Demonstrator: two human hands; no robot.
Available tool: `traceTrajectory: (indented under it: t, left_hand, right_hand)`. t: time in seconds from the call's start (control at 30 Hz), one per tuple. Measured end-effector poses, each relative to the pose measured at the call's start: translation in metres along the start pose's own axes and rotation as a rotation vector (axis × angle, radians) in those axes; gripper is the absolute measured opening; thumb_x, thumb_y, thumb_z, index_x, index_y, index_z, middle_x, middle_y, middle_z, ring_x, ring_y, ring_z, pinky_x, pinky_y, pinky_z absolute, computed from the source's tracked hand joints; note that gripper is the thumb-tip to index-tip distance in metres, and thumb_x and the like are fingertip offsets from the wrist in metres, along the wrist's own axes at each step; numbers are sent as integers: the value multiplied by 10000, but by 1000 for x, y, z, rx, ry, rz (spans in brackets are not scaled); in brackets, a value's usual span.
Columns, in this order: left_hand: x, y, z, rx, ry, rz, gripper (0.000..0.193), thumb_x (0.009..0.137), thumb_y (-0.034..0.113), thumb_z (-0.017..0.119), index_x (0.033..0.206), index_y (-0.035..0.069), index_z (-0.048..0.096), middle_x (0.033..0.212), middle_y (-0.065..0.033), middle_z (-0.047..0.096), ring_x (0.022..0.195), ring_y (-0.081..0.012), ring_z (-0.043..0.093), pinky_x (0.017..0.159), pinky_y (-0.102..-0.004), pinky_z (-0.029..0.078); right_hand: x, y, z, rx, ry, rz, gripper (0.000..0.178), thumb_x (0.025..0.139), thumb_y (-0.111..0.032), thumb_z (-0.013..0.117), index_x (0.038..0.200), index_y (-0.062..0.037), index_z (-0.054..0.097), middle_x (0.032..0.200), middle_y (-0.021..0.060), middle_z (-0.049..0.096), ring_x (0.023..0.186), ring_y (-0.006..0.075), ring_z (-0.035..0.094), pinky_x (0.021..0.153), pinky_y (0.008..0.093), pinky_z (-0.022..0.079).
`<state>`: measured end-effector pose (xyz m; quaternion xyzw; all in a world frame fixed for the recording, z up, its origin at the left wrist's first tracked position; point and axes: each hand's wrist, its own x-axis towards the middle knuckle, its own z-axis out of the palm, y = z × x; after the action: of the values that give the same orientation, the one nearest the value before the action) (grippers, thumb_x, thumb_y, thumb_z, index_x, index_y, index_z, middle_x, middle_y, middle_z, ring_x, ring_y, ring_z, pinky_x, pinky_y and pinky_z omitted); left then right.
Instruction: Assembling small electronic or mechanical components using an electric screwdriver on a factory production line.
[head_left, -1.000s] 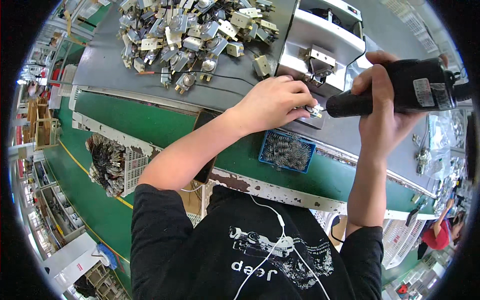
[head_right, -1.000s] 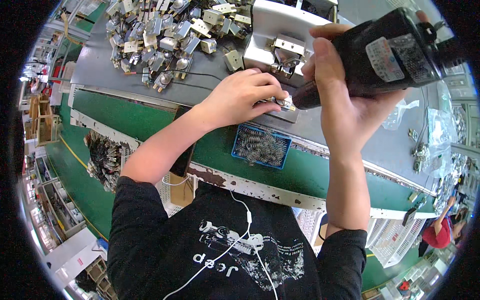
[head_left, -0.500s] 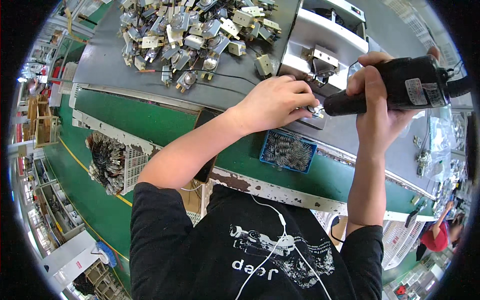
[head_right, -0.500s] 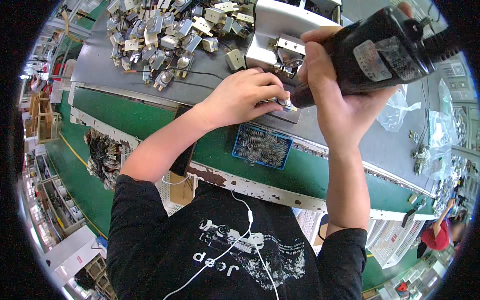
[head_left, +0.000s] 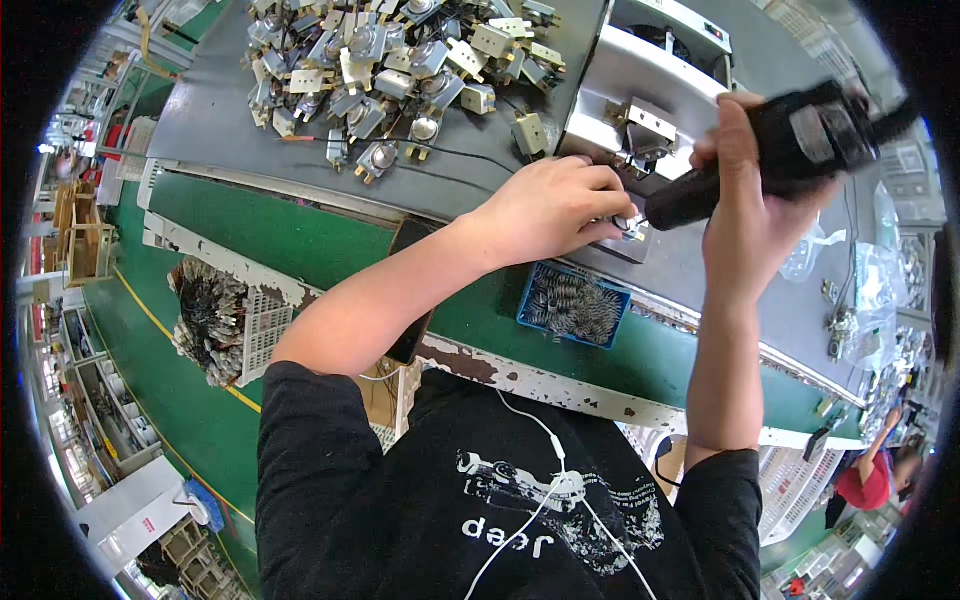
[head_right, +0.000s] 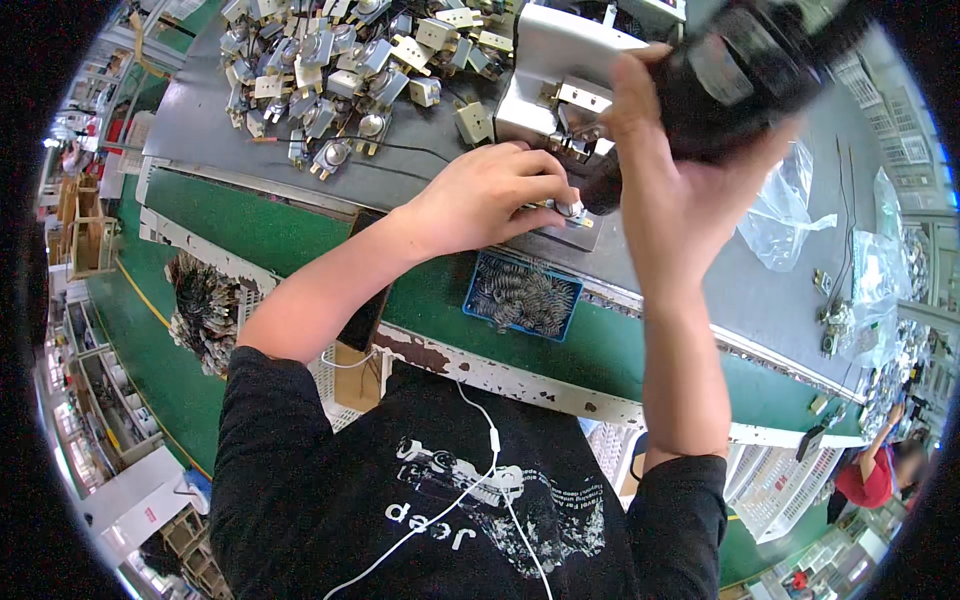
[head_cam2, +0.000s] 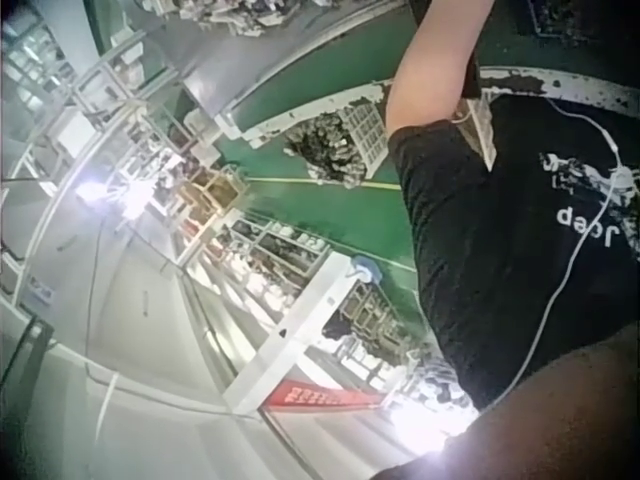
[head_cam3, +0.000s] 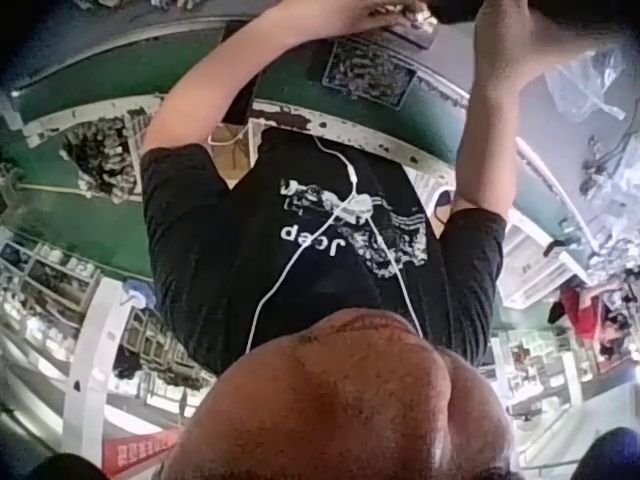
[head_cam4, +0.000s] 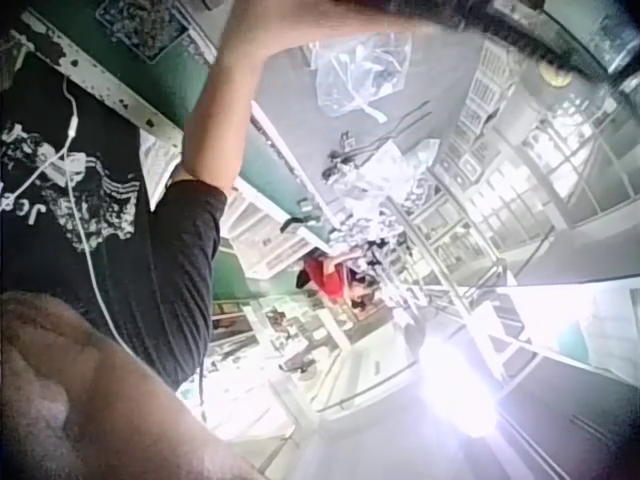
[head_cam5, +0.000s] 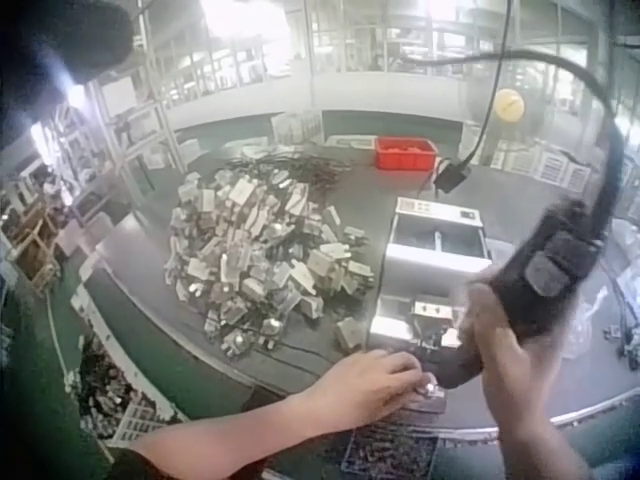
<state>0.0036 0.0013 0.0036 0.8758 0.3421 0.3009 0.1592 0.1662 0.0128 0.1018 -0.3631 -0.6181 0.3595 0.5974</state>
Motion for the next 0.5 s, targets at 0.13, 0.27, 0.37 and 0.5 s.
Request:
traceTrajectory:
  t: [0.13,0.27,0.37,0.5]
  left_hand:
    - [-2,-3,4,6,23,10,190,841,254,737,975,150,654,1008,-2,614,930,-249,614,817,-390,516]
    - [-2,-3,3,-15,27,16,193,842,256,734,986,157,653,1014,1,610,928,-248,614,819,-392,512]
    - [0,-2,2,-21,25,9,189,843,257,733,984,163,650,1012,7,606,919,-246,612,812,-394,508]
    - [-1,-1,1,2,-5,-16,217,837,280,733,1030,193,685,986,-6,608,948,-251,616,820,-393,521]
  right_hand:
    - [-13,0,17,54,347,-254,564,869,83,655,1337,17,347,887,123,672,658,133,619,580,263,513]
    - [1,-5,-17,16,-169,-48,918,859,29,683,1552,-68,89,951,155,645,675,158,605,596,285,511]
    - [20,8,-34,276,-526,-38,203,769,2,674,965,45,640,975,109,678,810,161,658,721,270,526]
    - [26,19,-33,470,-653,-76,202,795,5,665,988,56,632,986,127,678,814,175,669,721,280,541]
